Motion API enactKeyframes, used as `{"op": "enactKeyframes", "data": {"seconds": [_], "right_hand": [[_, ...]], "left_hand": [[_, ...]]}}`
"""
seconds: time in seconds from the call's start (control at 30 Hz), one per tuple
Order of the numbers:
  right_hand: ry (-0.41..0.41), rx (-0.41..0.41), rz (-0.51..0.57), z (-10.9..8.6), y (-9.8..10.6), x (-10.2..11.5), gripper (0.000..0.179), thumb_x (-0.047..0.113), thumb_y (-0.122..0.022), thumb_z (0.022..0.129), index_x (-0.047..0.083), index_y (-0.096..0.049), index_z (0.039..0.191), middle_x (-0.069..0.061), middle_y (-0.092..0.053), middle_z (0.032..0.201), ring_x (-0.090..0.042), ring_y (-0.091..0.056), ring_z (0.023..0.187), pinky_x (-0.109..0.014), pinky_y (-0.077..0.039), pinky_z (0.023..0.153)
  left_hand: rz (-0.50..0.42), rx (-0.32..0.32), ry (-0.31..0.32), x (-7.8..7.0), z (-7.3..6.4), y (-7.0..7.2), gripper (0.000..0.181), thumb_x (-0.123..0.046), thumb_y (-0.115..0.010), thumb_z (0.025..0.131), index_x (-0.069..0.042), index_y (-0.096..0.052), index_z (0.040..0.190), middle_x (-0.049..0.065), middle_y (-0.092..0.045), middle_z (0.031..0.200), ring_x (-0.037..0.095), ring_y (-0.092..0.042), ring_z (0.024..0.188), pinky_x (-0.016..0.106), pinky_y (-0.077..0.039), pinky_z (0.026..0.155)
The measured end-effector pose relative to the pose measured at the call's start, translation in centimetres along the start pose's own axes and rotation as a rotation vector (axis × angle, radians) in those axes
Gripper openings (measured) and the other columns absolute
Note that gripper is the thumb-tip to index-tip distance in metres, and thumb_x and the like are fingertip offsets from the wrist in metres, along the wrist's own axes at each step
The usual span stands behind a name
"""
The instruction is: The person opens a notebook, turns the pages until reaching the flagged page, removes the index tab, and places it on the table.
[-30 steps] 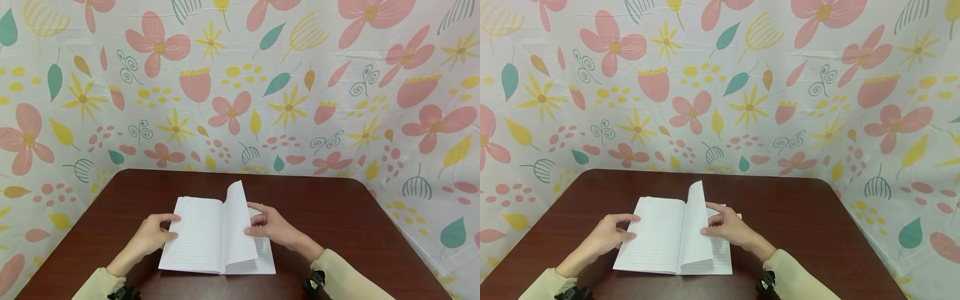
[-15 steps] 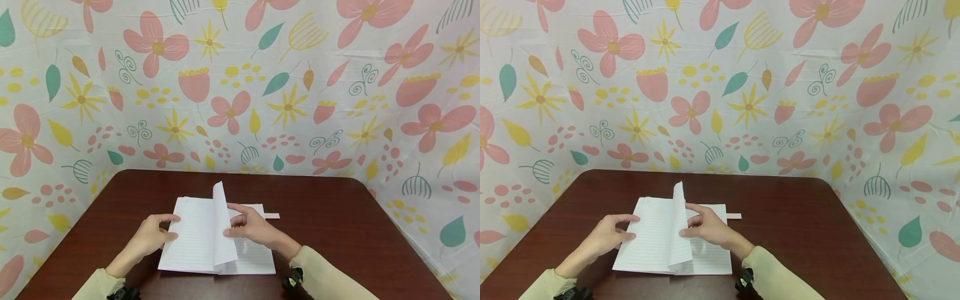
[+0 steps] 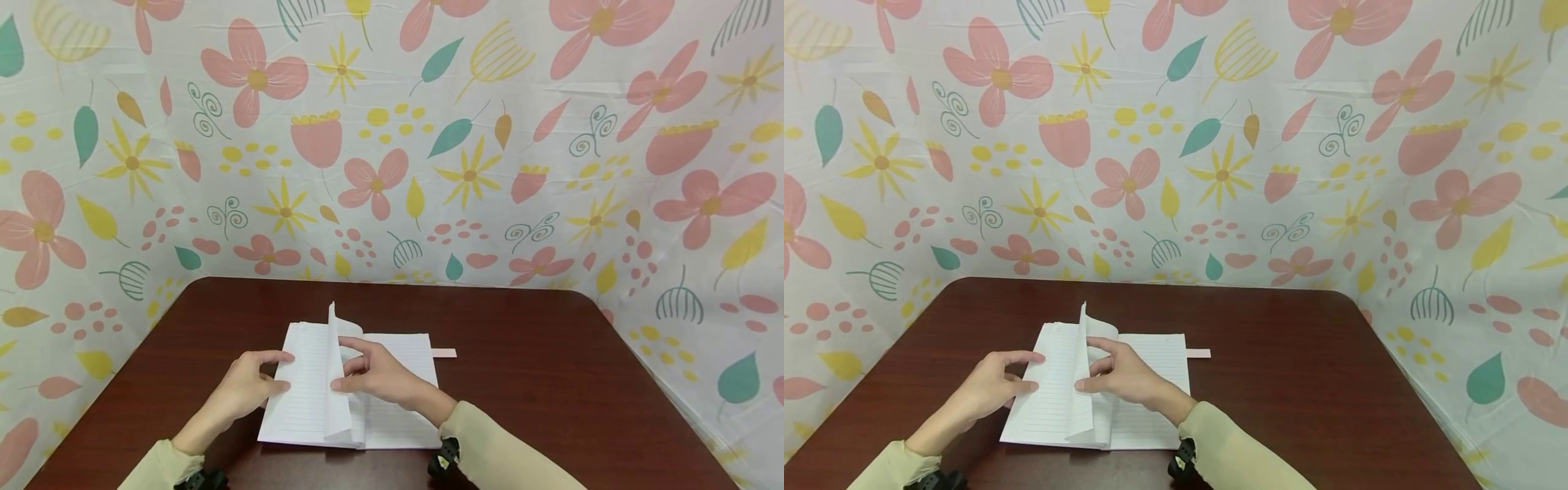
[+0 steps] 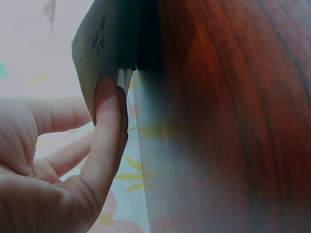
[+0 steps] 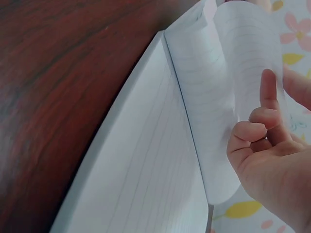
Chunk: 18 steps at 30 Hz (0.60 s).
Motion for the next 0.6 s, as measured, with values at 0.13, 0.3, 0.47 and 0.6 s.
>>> {"op": "enactKeyframes", "data": {"seconds": [0.13, 0.3, 0.47, 0.6], "right_hand": [[-0.011, -0.004, -0.011, 0.5, -0.8, -0.1, 0.078, 0.009, -0.081, 0.092, 0.004, -0.041, 0.160, -0.002, -0.074, 0.085, -0.008, -0.057, 0.075, -0.025, -0.044, 0.068], [-0.029, -0.013, -0.024, 1.0, -1.5, 0.0, 0.076, 0.011, -0.081, 0.092, 0.006, -0.045, 0.158, -0.004, -0.076, 0.089, -0.008, -0.062, 0.077, -0.024, -0.046, 0.067], [-0.037, -0.015, -0.051, 1.4, -2.0, 0.3, 0.074, 0.012, -0.082, 0.091, 0.009, -0.049, 0.156, -0.005, -0.077, 0.090, -0.008, -0.065, 0.078, -0.024, -0.047, 0.066], [-0.034, 0.012, -0.069, 1.7, -2.3, 0.4, 0.070, 0.014, -0.081, 0.093, 0.010, -0.050, 0.156, -0.003, -0.078, 0.094, -0.008, -0.068, 0.084, -0.023, -0.049, 0.068]], "left_hand": [[-0.010, 0.007, -0.003, -0.1, 0.0, 0.0, 0.045, 0.005, -0.079, 0.086, 0.000, -0.070, 0.130, 0.010, -0.074, 0.083, 0.024, -0.072, 0.072, 0.041, -0.061, 0.061], [-0.009, 0.010, -0.005, 0.0, 0.0, 0.1, 0.045, 0.005, -0.079, 0.086, 0.001, -0.070, 0.130, 0.010, -0.074, 0.083, 0.024, -0.072, 0.071, 0.042, -0.061, 0.061], [-0.009, 0.009, -0.011, 0.1, 0.0, 0.1, 0.045, 0.005, -0.079, 0.086, 0.000, -0.070, 0.129, 0.010, -0.073, 0.081, 0.023, -0.071, 0.071, 0.041, -0.061, 0.061], [-0.013, 0.012, -0.021, 0.0, -0.1, 0.1, 0.045, 0.005, -0.079, 0.085, 0.001, -0.070, 0.129, 0.011, -0.074, 0.084, 0.023, -0.072, 0.072, 0.041, -0.061, 0.061]]}}
Point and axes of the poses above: each hand's wrist, its own z-axis towards the middle knuckle, its own y-axis out of the back of the hand, x = y × z, the point moved 1 cm from there along z, towards the middle knuckle
